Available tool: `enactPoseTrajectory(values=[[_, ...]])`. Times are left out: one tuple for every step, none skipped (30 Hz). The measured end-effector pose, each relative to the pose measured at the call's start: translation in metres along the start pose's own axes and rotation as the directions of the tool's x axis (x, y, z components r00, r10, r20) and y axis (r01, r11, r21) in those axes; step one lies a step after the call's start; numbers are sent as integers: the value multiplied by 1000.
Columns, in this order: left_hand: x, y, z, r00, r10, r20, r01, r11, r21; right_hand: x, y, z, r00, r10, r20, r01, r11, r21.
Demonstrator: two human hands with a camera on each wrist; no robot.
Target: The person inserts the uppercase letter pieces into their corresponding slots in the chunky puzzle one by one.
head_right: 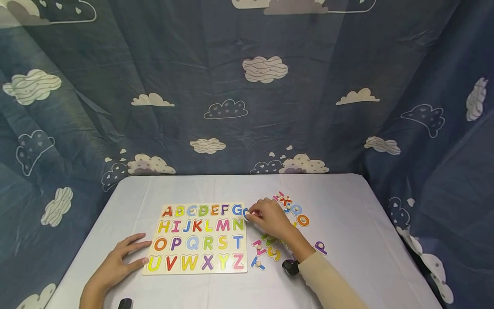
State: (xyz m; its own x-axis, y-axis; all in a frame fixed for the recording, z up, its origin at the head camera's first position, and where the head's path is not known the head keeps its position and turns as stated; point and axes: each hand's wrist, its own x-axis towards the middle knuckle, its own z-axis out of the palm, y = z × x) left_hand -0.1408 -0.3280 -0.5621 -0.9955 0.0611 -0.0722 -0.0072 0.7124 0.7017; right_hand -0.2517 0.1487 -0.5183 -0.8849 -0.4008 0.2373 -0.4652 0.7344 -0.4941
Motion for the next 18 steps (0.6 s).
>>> enactPoseTrajectory(values=[[0, 0, 0, 1000, 4, 1, -4, 1000, 1, 3, -2, 1, 1000, 5, -10, -5, 1000, -15], [0, 0, 0, 1000, 7, 1, -7, 1000, 2, 6, -3, 3, 1000, 8, -18, -9, 1000, -30], [0, 1, 0, 1000, 11, 1, -11, 1000, 2, 9, -4, 5, 1000, 12, -28, -13, 999, -50], [-1, 1, 0, 1000, 14, 0, -14, 1000, 3, 13, -4, 8, 999, 11, -37, -14, 998, -68], [-1, 1, 0, 1000, 16, -1, -16, 1000, 2, 17, -5, 10, 999, 17, -43, -21, 996, -82], [-2, 1, 0, 1000, 18, 0, -18, 1000, 4, 20, -6, 13, 999, 21, -47, -25, 995, -93], [-2, 2, 0, 1000, 21, 0, -21, 1000, 4, 24, -6, 16, 998, 26, -50, -31, 994, -106], [-2, 2, 0, 1000, 23, -1, -23, 1000, 6, 27, -6, 19, 998, 35, -52, -41, 993, -115], [-2, 3, 0, 1000, 25, -2, -25, 1000, 7, 30, -6, 22, 997, 48, -53, -54, 991, -119], [-1, 3, 0, 1000, 26, -5, -26, 1000, 12, 33, -6, 24, 997, 59, -52, -65, 991, -116], [-1, 3, 0, 1000, 29, -9, -28, 999, 16, 36, -6, 26, 996, 74, -48, -79, 991, -109], [-1, 3, 0, 999, 30, -12, -30, 999, 18, 38, -6, 29, 995, 85, -44, -89, 991, -105], [0, 3, 0, 999, 30, -15, -30, 999, 19, 40, -5, 31, 995, 97, -40, -100, 990, -99], [0, 2, 0, 999, 31, -17, -31, 999, 20, 42, -5, 33, 993, 109, -34, -112, 990, -88], [0, 2, 0, 999, 31, -19, -30, 999, 20, 43, -5, 35, 993, 116, -28, -118, 990, -77], [0, 1, -1, 999, 30, -18, -29, 999, 18, 44, -5, 36, 992, 122, -23, -124, 990, -70], [0, 1, -1, 999, 29, -18, -29, 999, 17, 45, -5, 38, 992, 125, -16, -126, 990, -65], [-1, 1, -1, 1000, 26, -14, -26, 1000, 16, 46, -5, 39, 992, 126, -10, -127, 990, -61]])
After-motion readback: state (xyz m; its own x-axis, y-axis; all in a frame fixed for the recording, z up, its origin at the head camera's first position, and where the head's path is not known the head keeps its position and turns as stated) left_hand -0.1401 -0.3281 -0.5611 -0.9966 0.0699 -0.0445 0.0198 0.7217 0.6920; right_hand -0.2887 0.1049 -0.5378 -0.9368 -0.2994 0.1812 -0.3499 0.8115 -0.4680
